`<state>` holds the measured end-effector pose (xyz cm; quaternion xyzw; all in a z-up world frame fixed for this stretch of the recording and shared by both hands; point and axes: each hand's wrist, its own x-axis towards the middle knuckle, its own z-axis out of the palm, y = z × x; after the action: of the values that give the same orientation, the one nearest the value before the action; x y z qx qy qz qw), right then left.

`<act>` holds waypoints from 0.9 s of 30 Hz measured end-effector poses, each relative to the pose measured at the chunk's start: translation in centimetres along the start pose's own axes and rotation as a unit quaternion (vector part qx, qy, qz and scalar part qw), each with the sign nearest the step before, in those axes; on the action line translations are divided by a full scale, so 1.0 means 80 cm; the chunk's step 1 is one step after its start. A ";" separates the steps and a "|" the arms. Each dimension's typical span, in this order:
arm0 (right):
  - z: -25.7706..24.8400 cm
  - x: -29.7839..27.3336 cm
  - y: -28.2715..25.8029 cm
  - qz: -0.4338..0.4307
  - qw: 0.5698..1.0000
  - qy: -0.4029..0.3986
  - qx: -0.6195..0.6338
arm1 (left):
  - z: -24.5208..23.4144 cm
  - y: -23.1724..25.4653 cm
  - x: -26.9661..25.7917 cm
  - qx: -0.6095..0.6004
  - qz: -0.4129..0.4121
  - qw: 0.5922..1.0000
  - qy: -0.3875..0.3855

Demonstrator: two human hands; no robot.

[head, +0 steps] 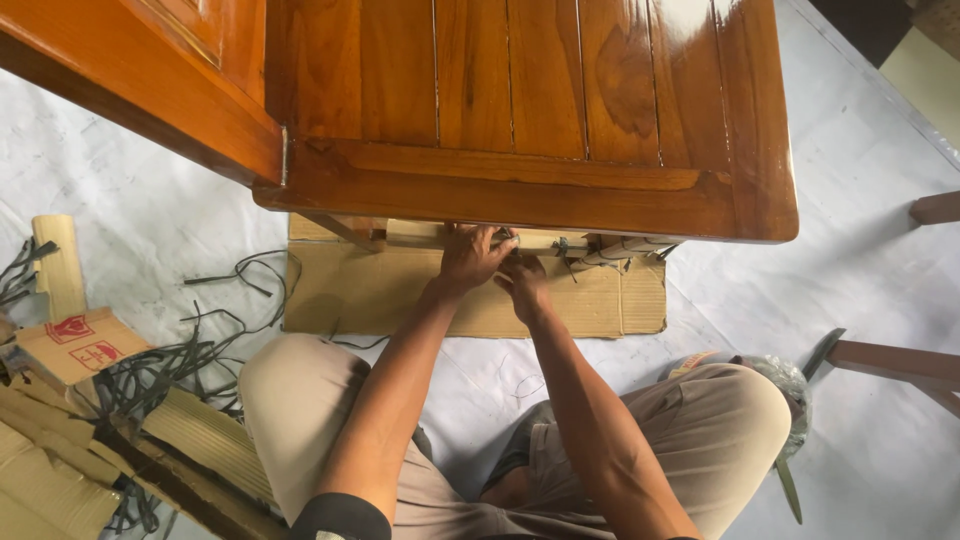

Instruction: Wrapping wooden chair legs with cardboard and plastic ties for protection.

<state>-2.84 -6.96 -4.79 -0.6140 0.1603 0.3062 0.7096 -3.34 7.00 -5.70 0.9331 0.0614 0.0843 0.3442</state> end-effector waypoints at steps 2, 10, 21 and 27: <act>-0.002 0.000 0.005 -0.020 0.999 0.009 -0.023 | 0.002 -0.004 0.001 -0.020 -0.006 1.000 0.000; 0.017 -0.083 -0.034 -0.121 0.967 0.106 -0.199 | 0.022 -0.005 0.008 0.026 -0.047 0.998 0.030; -0.002 -0.082 -0.036 -0.281 0.854 0.160 -0.408 | 0.002 0.010 0.015 -0.042 -0.045 0.998 0.021; 0.003 -0.101 -0.046 -0.250 0.859 0.175 -0.412 | -0.065 0.047 0.002 -0.145 -0.004 0.989 0.000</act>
<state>-6.74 -8.86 2.99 -0.9130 -0.0181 0.0444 0.4052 -4.03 7.50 0.68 0.8733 0.0519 0.0910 0.4759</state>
